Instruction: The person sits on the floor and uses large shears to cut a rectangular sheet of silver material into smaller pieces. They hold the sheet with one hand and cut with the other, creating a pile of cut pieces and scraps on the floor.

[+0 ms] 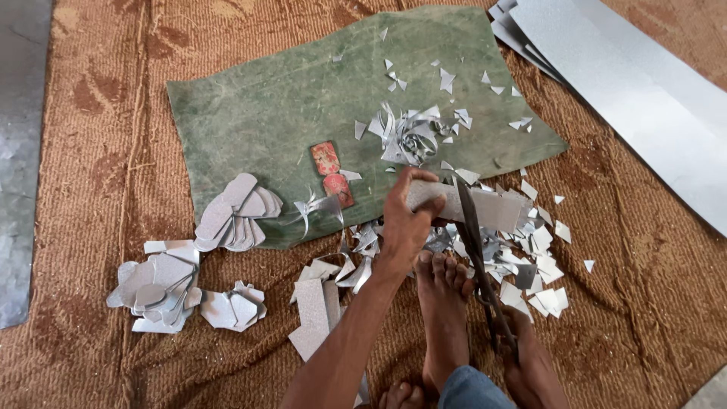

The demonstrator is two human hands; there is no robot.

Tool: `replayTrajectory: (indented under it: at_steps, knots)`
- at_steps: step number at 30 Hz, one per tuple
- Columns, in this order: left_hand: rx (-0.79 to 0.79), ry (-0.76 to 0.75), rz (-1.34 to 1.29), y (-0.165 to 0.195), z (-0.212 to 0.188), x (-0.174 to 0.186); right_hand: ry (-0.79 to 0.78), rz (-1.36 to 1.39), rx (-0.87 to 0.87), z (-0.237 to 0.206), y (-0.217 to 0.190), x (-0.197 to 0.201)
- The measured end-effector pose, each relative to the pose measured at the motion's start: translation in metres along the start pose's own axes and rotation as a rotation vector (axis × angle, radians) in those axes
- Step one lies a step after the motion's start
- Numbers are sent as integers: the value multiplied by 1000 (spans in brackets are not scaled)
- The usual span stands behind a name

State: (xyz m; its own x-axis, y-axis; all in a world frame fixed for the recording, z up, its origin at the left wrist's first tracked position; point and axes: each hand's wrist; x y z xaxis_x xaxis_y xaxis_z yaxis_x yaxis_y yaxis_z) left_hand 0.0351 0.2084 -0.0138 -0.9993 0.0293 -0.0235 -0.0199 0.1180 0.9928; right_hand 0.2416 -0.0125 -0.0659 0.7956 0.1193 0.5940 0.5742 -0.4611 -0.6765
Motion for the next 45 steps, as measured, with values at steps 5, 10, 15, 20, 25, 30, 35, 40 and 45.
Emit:
replayTrajectory:
  at_steps: [5,10,15,20,25,30,35,40,45]
  knots:
    - [-39,-26,-24,-4,-4,0,-184,32,-44,-4,2,16]
    - [3,-70,2,15,-5,4,-278,75,-216,9,-13,16]
    - [-21,-38,82,19,-9,1,-324,211,-245,11,-34,21]
    - [-44,-31,23,8,-10,-1,-342,273,-342,5,-40,27]
    - [-40,-56,17,7,-7,-1,-327,195,-402,7,-34,23]
    - [8,-109,-21,13,-8,2,-293,122,-262,15,-26,11]
    - [-77,-102,-65,13,-12,4,-215,34,-266,26,-9,-4]
    - [-134,-116,-46,11,-17,3,-279,154,139,24,4,7]
    - [3,-113,19,10,-23,2,-256,99,-203,13,-16,18]
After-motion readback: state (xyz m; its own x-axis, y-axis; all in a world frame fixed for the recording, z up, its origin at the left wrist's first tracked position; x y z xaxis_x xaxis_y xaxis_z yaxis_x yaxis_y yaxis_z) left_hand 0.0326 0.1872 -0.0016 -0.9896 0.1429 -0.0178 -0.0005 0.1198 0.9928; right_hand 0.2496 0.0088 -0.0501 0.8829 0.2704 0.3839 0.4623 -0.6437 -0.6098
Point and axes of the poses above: each hand's wrist, its own z-axis towards the middle knuckle, its own x-axis out of the back of the hand, y = z × x, and after that the axes turned 6 degrees about z, right-handed
